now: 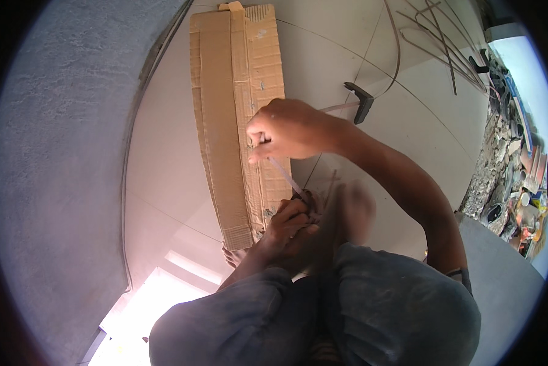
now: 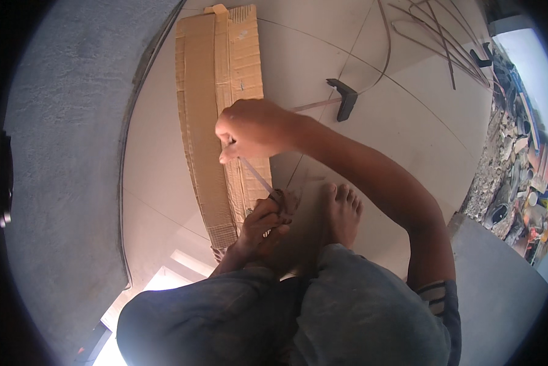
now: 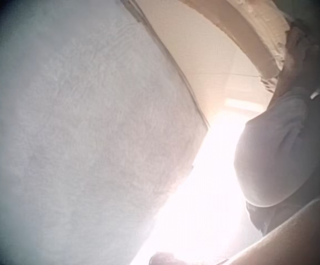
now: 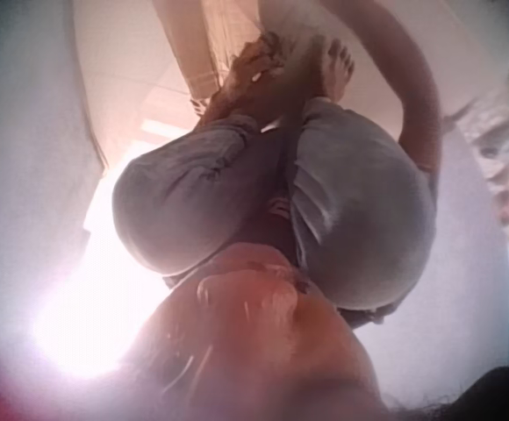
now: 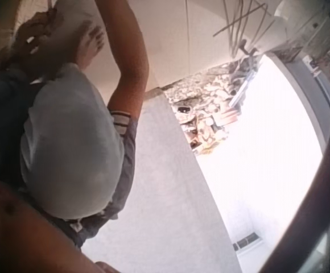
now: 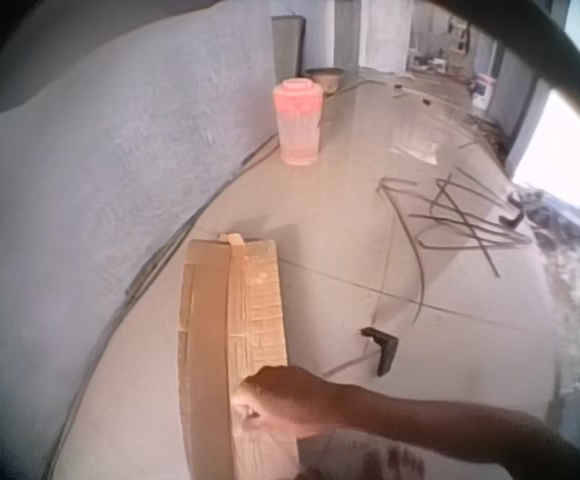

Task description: The person sits on the floor and weaves thin strips of material into a circular bundle, repeatedly threading and tightening the strands by hand. The person occasionally picks up additional strips from the floor to continue the weaving process.

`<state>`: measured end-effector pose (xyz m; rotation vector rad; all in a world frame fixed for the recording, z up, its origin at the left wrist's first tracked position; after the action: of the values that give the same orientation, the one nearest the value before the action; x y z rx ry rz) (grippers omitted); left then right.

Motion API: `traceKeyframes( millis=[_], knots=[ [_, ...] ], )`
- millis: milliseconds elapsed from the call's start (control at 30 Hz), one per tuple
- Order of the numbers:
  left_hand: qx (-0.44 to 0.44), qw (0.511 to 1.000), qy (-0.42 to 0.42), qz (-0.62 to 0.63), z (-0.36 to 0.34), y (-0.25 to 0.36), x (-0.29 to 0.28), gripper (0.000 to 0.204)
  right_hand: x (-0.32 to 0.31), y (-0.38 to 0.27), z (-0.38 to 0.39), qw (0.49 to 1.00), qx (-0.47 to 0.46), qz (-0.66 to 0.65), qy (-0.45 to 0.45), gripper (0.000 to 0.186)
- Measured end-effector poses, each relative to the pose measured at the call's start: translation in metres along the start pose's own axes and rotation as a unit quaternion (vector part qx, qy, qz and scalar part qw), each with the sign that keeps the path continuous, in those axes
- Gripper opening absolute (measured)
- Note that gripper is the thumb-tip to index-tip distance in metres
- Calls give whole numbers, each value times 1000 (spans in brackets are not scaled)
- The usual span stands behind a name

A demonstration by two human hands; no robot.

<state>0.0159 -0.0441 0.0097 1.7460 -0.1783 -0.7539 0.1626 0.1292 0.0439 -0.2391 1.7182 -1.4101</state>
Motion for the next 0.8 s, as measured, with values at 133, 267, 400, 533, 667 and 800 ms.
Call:
traceKeyframes(
  millis=[133,267,400,533,667,800],
  knots=[
    [-162,982,49,87,7,-9,12,7,0,-53,1,999,2,40,-10,38],
    [-234,947,141,170,2,-7,-2,12,-11,-91,20,996,-28,43,66,35],
    [-222,940,166,198,-17,-4,-16,22,-18,-97,53,989,36,20,141,29],
    [-308,901,142,272,-27,2,-23,28,-19,-95,78,973,147,-43,170,18],
    [-334,868,127,345,-19,-13,-9,33,-9,-99,102,942,227,-135,209,14],
    [-315,804,159,479,-23,-17,-12,37,0,-99,117,924,298,-163,178,14]
  ],
)
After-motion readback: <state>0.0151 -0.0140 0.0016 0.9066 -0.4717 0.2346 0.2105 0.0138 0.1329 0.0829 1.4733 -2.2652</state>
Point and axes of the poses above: each hand's wrist, its own z-axis away from the middle knuckle, its own x-axis out of the palm, y = z × x, the point moved 1 cm from there along -z, towards the middle knuckle, and after that the axes turned 7 degrees about -z, right-handed, at the moved point
